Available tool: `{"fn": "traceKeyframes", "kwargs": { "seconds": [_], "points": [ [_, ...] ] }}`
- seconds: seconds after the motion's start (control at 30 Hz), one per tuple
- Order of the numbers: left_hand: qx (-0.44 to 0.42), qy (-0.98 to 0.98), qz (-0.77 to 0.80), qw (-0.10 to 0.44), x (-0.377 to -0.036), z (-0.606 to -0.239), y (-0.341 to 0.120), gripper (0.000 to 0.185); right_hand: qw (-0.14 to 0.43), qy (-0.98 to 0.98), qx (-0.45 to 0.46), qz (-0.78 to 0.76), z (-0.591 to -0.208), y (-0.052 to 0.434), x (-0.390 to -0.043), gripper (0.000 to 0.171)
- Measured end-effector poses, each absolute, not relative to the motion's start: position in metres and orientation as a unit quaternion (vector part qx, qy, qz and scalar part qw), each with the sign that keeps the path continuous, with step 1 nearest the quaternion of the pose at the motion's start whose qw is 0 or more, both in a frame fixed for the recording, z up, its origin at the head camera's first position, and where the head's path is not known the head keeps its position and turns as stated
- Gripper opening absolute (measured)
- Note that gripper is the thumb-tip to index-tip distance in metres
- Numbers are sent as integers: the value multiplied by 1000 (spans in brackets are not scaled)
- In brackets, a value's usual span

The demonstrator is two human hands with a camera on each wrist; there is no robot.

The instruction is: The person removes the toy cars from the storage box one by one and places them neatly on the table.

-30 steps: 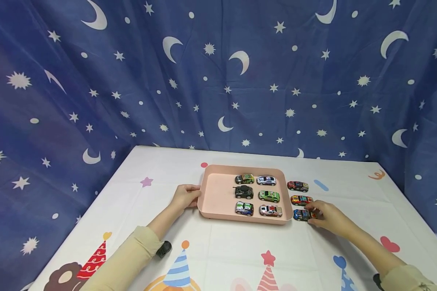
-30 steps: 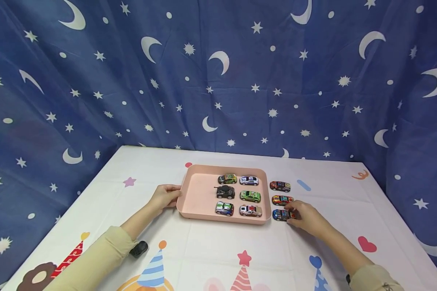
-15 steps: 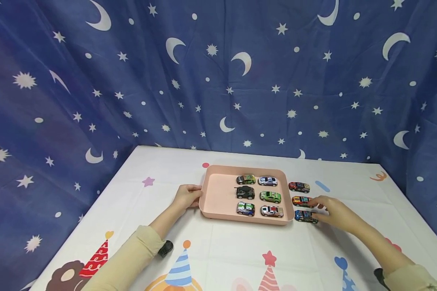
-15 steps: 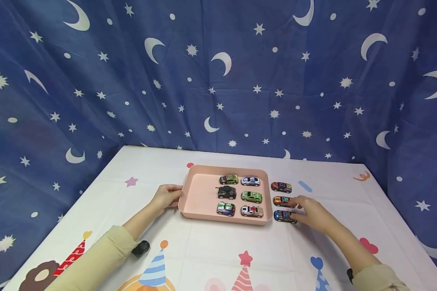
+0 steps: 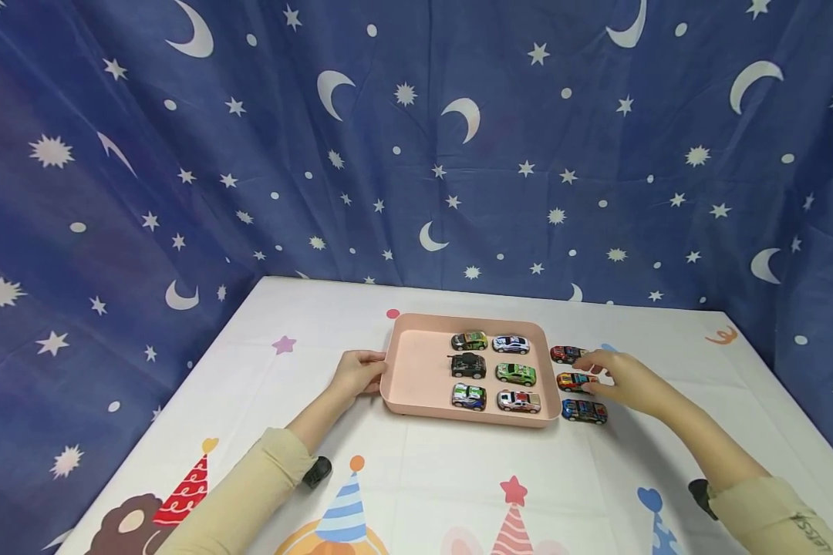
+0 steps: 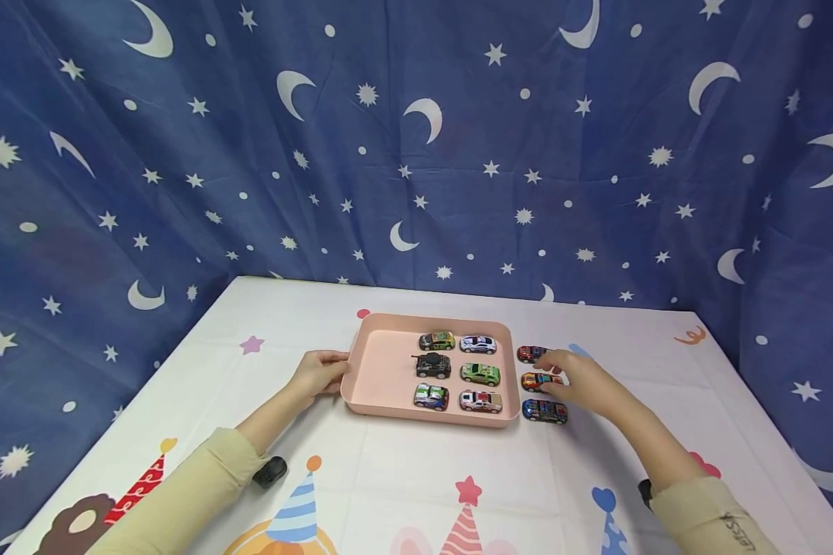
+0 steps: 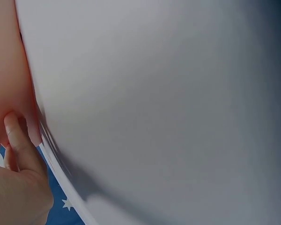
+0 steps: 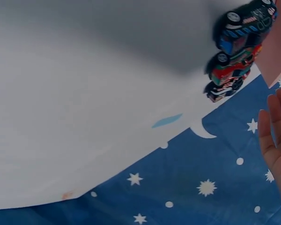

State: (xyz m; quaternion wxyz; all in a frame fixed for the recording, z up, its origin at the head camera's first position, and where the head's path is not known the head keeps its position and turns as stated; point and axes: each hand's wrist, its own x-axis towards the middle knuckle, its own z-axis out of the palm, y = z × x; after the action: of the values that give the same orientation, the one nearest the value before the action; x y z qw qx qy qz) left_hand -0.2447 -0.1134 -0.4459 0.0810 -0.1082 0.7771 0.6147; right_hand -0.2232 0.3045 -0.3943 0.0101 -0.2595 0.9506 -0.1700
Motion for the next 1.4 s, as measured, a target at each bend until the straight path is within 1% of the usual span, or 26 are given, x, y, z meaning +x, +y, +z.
{"fn": "traceKeyframes", "kwargs": {
  "seconds": [0.23,0.43,0.7,0.9,1.2,1.4],
  "points": [
    [-105,774,618,87,-245,-446,-112,30,36,953,-248,-169,-389,292,-237,32],
    [-110,777,615,84,-244,-446,-111,30,35,947,-270,-170,-388,284,-253,31],
    [-111,773,618,88,-242,-447,-113,30,55,939,-293,-170,-385,269,-271,29],
    [-102,775,617,88,-245,-448,-115,29,58,933,-318,-157,-379,252,-288,27],
    [-109,774,618,87,-246,-448,-114,30,110,933,-298,-168,-367,219,-305,27],
    [-112,773,619,83,-246,-447,-112,30,116,927,-324,-149,-369,200,-313,27]
  ]
}}
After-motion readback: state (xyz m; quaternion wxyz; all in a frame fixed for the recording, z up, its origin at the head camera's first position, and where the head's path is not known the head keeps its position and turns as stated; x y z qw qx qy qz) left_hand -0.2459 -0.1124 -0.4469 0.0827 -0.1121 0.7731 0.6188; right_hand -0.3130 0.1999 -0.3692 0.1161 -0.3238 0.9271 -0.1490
